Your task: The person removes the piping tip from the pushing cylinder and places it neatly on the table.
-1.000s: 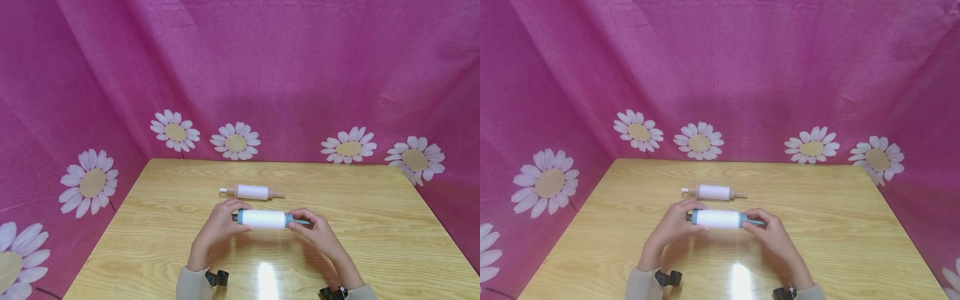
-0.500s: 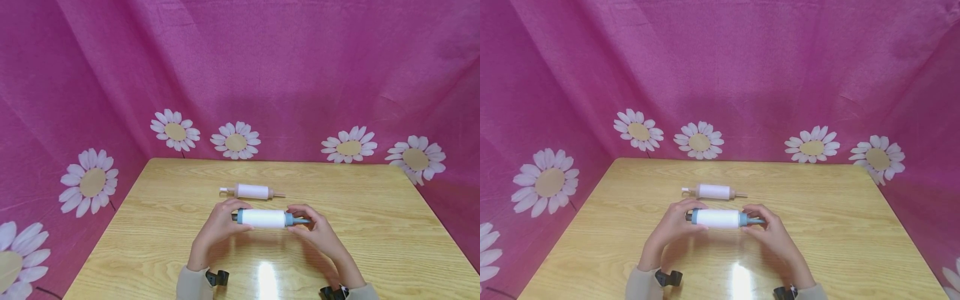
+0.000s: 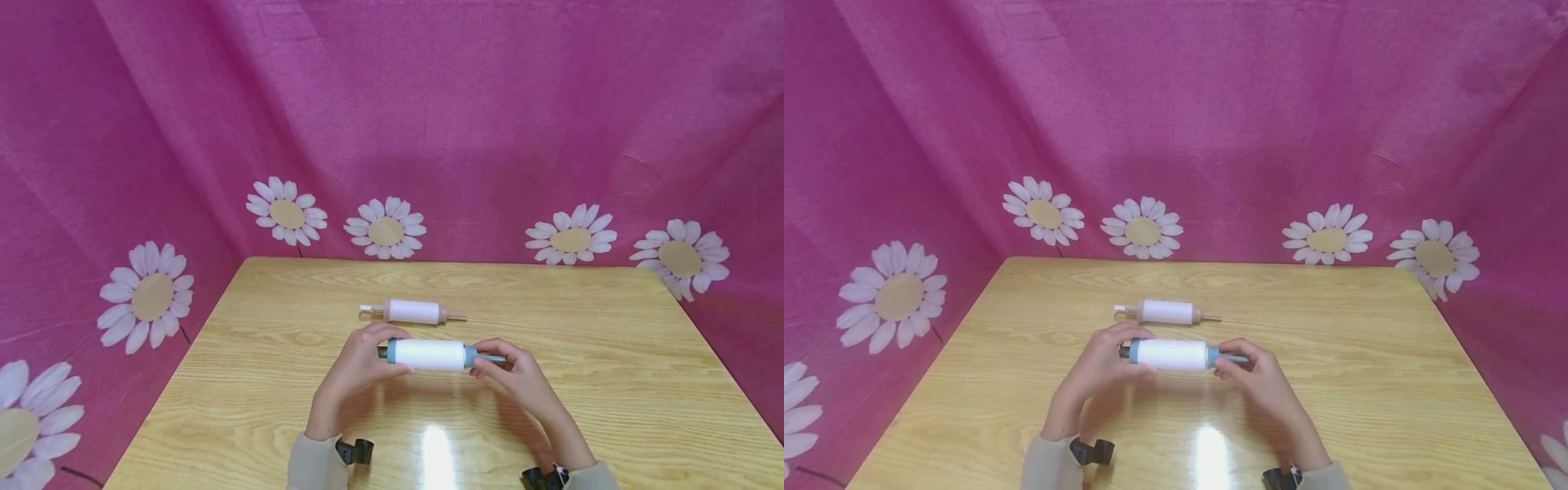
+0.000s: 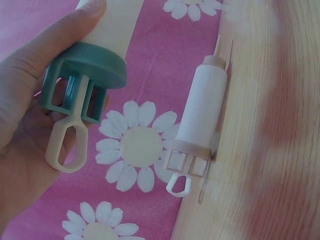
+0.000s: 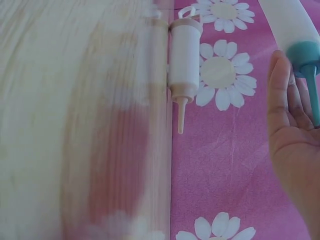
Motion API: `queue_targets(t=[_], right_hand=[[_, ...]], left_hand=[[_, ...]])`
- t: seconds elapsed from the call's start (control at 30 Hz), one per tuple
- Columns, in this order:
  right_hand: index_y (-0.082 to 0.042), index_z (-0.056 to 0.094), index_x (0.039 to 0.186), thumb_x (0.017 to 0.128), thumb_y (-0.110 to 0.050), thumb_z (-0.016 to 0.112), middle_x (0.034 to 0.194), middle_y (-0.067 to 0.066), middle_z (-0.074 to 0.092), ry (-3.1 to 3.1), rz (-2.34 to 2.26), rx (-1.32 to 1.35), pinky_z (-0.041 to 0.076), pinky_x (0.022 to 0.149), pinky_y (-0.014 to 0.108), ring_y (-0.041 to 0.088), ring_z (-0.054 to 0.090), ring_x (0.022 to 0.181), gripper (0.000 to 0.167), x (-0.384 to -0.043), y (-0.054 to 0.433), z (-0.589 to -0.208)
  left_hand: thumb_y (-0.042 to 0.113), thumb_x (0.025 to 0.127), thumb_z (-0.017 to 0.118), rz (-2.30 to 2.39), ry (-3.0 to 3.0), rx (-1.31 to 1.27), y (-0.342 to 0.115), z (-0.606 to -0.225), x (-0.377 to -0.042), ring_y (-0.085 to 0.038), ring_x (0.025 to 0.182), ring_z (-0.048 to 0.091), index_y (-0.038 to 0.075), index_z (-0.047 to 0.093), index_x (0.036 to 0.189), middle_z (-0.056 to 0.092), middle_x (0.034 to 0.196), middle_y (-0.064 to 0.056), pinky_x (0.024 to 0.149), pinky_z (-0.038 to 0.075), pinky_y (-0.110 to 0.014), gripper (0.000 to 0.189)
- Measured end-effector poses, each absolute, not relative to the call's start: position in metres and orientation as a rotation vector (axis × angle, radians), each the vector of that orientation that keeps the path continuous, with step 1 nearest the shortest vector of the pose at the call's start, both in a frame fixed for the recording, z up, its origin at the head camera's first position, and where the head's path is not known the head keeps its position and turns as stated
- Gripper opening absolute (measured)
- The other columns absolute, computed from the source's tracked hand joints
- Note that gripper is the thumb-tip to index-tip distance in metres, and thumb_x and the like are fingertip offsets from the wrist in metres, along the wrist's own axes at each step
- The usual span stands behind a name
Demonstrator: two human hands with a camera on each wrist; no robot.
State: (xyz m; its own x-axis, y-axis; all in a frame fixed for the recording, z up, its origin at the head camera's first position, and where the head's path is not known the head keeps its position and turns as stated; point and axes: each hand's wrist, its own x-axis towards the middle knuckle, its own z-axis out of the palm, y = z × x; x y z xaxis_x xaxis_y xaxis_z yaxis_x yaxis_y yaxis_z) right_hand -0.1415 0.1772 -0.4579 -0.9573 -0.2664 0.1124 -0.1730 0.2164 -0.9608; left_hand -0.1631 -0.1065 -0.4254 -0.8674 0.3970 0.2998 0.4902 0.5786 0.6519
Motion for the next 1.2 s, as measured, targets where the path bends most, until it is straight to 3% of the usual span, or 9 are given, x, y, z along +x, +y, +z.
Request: queue_targets(t=[0.27, 0.37, 0.57, 0.83, 0.93, 1.07, 1.2], right_hand=[[-0.002, 0.062, 0.121, 0.094, -0.015, 0.065, 0.111, -0.01, 0.066, 2.467, -1.86, -0.5, 0.056, 0.083, 0.021, 0.004, 0.063, 0.099, 0.031, -0.1394, 0.177, -0.4587], [-0.004, 0.062, 0.122, 0.093, -0.013, 0.066, 0.112, -0.009, 0.066, 2.509, -1.856, -0.552, 0.056, 0.082, 0.02, 0.001, 0.062, 0.1, 0.03, -0.1392, 0.1771, -0.4596], [-0.003, 0.063, 0.122, 0.09, -0.004, 0.068, 0.115, 0.008, 0.068, 2.595, -1.851, -0.716, 0.056, 0.083, 0.02, -0.004, 0.061, 0.101, 0.032, -0.1405, 0.1762, -0.4627], [0.003, 0.055, 0.128, 0.088, 0.003, 0.068, 0.118, 0.007, 0.066, 2.519, -1.925, -0.816, 0.057, 0.084, 0.022, 0.0, 0.063, 0.104, 0.042, -0.1438, 0.1743, -0.4656], [0.004, 0.051, 0.132, 0.095, -0.003, 0.06, 0.116, 0.003, 0.066, 2.455, -1.919, -0.735, 0.058, 0.081, 0.026, 0.004, 0.066, 0.099, 0.039, -0.144, 0.1736, -0.4642], [0.006, 0.055, 0.126, 0.101, -0.013, 0.053, 0.102, -0.009, 0.068, 2.42, -1.873, -0.593, 0.06, 0.077, 0.034, 0.009, 0.069, 0.085, 0.031, -0.1436, 0.1732, -0.4625], [0.005, 0.06, 0.119, 0.098, -0.012, 0.057, 0.101, 0.004, 0.07, 2.429, -1.869, -0.554, 0.06, 0.075, 0.033, 0.009, 0.069, 0.083, 0.027, -0.1437, 0.1725, -0.462]], left_hand=[[0.022, 0.067, 0.09, -1.153, -2.684, -0.757, -0.1084, -0.4267, -0.1632, -0.017, 0.106, 0.064, 0.015, 0.072, 0.108, 0.073, 0.11, -0.001, 0.092, 0.053, -0.037, 0.045], [0.023, 0.068, 0.09, -1.157, -2.691, -0.747, -0.1087, -0.4268, -0.1628, -0.018, 0.106, 0.064, 0.015, 0.072, 0.109, 0.073, 0.11, -0.002, 0.093, 0.053, -0.038, 0.045], [0.023, 0.068, 0.089, -1.175, -2.71, -0.723, -0.1093, -0.4264, -0.1624, -0.018, 0.106, 0.064, 0.016, 0.072, 0.11, 0.072, 0.112, -0.002, 0.093, 0.053, -0.039, 0.046], [0.023, 0.069, 0.089, -1.148, -2.695, -0.751, -0.1109, -0.4268, -0.1628, -0.019, 0.106, 0.064, 0.013, 0.072, 0.11, 0.073, 0.112, -0.003, 0.092, 0.053, -0.039, 0.046], [0.022, 0.069, 0.089, -1.142, -2.692, -0.757, -0.111, -0.4276, -0.1627, -0.019, 0.105, 0.064, 0.013, 0.072, 0.11, 0.073, 0.11, -0.002, 0.091, 0.053, -0.038, 0.046], [0.022, 0.069, 0.089, -1.17, -2.707, -0.743, -0.1102, -0.4282, -0.1624, -0.018, 0.106, 0.063, 0.013, 0.072, 0.111, 0.072, 0.111, -0.002, 0.091, 0.052, -0.038, 0.046], [0.021, 0.07, 0.089, -1.177, -2.713, -0.733, -0.1094, -0.4286, -0.1628, -0.018, 0.106, 0.062, 0.014, 0.072, 0.111, 0.072, 0.111, -0.002, 0.092, 0.052, -0.038, 0.045]])
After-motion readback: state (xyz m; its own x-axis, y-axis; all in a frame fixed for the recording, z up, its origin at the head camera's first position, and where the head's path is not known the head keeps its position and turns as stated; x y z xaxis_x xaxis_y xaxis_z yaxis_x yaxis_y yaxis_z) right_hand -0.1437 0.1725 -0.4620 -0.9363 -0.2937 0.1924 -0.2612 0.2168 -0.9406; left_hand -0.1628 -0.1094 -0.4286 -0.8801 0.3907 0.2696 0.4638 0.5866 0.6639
